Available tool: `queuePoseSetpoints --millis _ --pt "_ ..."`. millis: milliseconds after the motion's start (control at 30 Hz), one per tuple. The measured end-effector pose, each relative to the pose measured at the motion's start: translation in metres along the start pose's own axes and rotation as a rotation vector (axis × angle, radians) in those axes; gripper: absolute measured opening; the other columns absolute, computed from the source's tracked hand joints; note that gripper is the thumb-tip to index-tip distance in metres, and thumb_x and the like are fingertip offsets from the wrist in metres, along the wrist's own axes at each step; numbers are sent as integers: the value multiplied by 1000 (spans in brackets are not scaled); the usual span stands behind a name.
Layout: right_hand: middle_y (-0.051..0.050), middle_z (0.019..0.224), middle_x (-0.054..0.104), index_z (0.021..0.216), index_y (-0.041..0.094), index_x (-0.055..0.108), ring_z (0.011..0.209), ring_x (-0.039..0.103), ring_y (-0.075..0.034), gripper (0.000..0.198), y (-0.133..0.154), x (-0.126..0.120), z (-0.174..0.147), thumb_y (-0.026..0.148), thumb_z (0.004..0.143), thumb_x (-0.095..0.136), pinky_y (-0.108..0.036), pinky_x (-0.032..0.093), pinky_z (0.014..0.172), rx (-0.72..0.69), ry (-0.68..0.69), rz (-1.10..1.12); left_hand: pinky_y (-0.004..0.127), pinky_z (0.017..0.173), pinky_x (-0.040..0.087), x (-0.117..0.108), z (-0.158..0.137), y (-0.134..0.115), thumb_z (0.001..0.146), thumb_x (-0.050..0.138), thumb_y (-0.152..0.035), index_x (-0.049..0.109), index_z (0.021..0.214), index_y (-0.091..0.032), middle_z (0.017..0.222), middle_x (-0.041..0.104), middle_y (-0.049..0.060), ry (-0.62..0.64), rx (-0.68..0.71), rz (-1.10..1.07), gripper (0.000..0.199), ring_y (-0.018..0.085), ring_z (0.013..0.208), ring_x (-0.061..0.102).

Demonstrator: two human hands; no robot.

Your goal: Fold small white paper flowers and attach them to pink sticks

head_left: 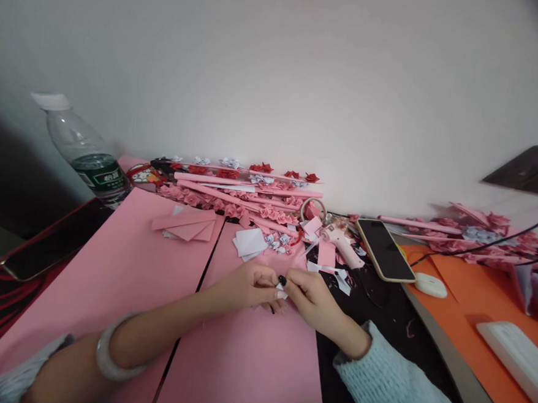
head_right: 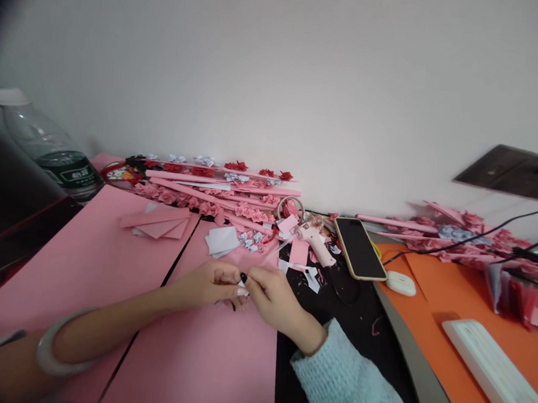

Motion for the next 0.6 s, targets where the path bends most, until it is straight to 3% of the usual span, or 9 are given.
queuePoseSetpoints --millis 167,333,467,600 --pt "5 52 34 57 19 35 48 34 -9 35 -3 -3 1 26 91 40 -22 26 48 1 -25 9 21 46 41 -5 1 -5 79 58 -37 58 68 -14 60 65 3 -46 22 -10 26 15 54 64" --pt "3 61 45 68 18 45 56 41 -10 21 -1 -8 1 21 89 42 -22 32 54 -21 -89 9 23 54 49 -12 3 -7 78 59 -40 57 73 -13 68 65 4 -88 71 -102 28 13 56 64" --pt "2 64 48 73 17 48 57 43 -11 15 -3 -14 -1 14 87 43 -22 33 55 -29 -175 -15 18 42 38 -10 -1 -10 82 54 -36 59 69 -12 48 55 -2 -84 74 58 28 8 41 52" --pt "2 64 50 75 17 49 56 45 -11 16 -3 -13 -2 15 89 41 -21 34 55 -25 -167 12 16 40 32 -4 -5 -12 83 53 -32 63 65 -12 42 50 -4 -50 54 213 29 5 37 44"
Point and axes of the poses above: each hand's wrist, its own z-axis towards the middle knuckle, its own x-axis out of the palm, y = z × x, the point moved 9 cm from there along z, towards the middle knuckle
